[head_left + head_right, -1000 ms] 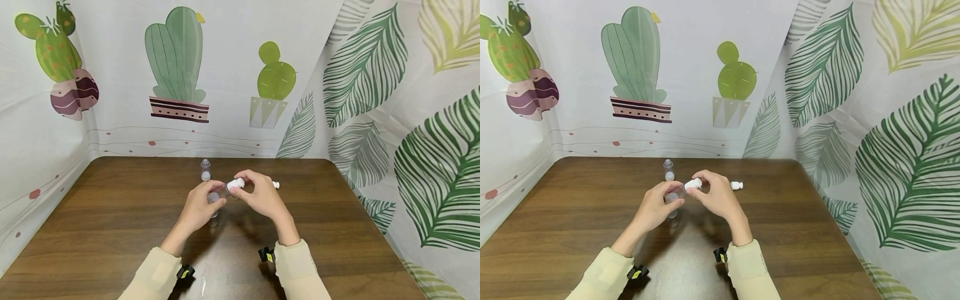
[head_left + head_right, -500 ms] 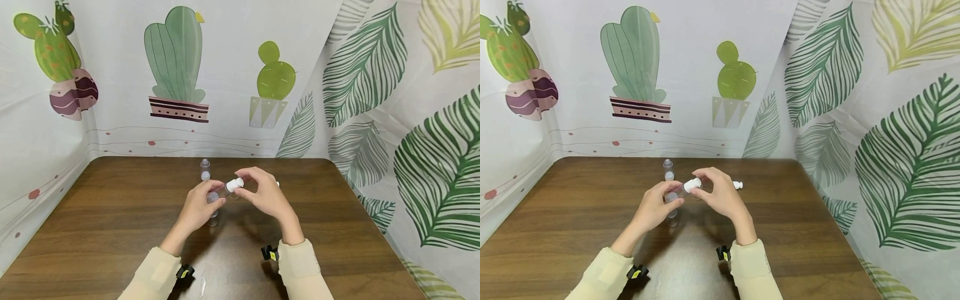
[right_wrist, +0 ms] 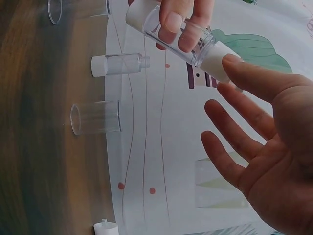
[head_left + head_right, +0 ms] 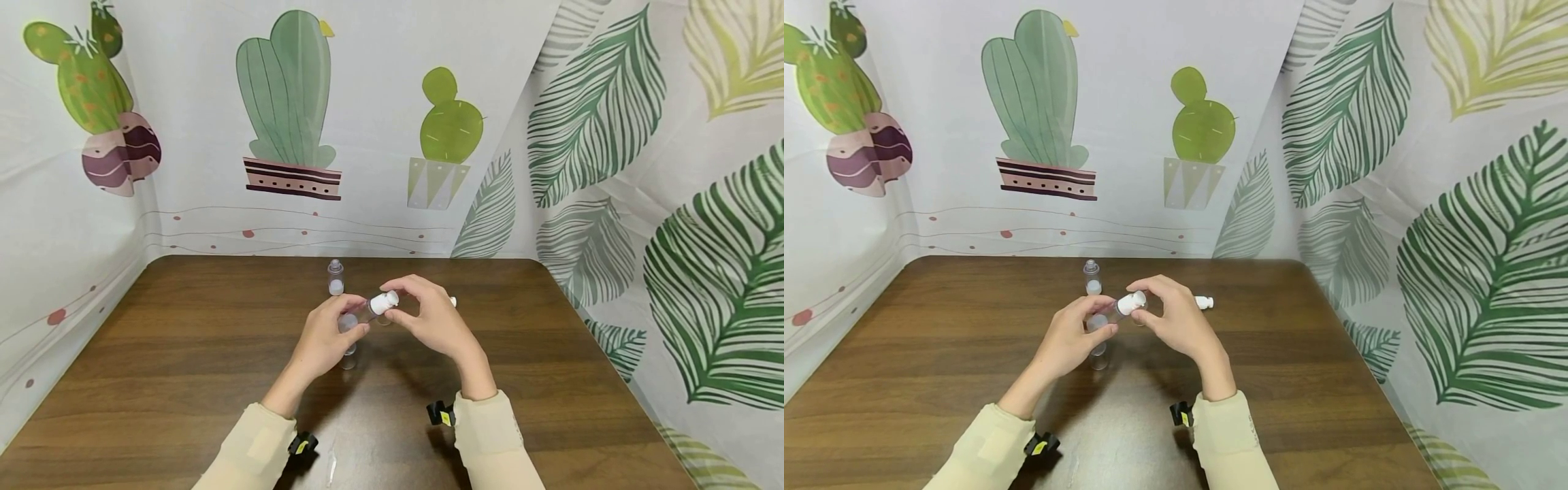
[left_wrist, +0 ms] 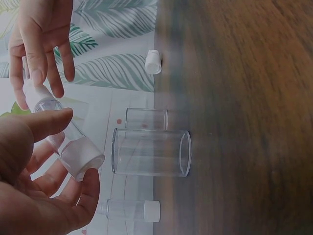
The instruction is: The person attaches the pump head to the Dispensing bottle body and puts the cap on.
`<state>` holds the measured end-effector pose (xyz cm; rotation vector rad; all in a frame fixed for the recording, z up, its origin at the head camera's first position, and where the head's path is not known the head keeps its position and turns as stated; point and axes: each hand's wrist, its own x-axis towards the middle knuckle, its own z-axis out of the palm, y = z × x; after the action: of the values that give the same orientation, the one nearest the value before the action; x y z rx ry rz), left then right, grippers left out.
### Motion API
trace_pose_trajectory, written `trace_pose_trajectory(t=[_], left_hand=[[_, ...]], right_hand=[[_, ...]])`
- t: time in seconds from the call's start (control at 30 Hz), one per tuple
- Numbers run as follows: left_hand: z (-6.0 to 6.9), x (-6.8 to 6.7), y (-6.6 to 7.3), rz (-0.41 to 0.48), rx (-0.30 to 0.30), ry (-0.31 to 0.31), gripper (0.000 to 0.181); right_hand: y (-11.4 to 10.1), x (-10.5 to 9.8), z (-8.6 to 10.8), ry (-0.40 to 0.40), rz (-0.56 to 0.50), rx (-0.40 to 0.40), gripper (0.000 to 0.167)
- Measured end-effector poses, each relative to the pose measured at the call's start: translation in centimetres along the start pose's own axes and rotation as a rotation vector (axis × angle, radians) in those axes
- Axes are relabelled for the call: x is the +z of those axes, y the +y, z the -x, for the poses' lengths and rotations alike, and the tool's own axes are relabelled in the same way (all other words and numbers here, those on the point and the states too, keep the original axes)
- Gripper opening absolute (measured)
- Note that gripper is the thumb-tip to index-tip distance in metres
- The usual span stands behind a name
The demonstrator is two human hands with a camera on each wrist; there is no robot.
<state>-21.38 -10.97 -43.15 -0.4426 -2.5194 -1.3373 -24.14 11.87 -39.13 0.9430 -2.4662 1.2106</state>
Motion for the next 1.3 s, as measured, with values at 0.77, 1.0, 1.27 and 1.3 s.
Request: trace_pose_trajectory(t=[0.77, 1.0, 1.27, 1.3], left_hand=[[0.06, -0.05, 0.05, -0.003, 0.0, -0.002, 0.039], [0.03, -0.09, 0.04, -0.003, 0.002, -0.002, 0.039], [0.01, -0.08, -0.02, -0.007, 0.016, 0.004, 0.039], [0.0, -0.07, -0.03, -0.007, 0.017, 0.005, 0.039]], right_hand=[[-0.02, 0.58, -0.12, -0.029, 0.0, 0.021, 0.027], [0.0, 0.75, -0.16, -0.012, 0.015, 0.042, 0.024], [-0.23, 0.93, -0.15, 0.004, 0.019, 0.081, 0.018], [-0.25, 0.96, -0.14, 0.006, 0.014, 0.089, 0.018]])
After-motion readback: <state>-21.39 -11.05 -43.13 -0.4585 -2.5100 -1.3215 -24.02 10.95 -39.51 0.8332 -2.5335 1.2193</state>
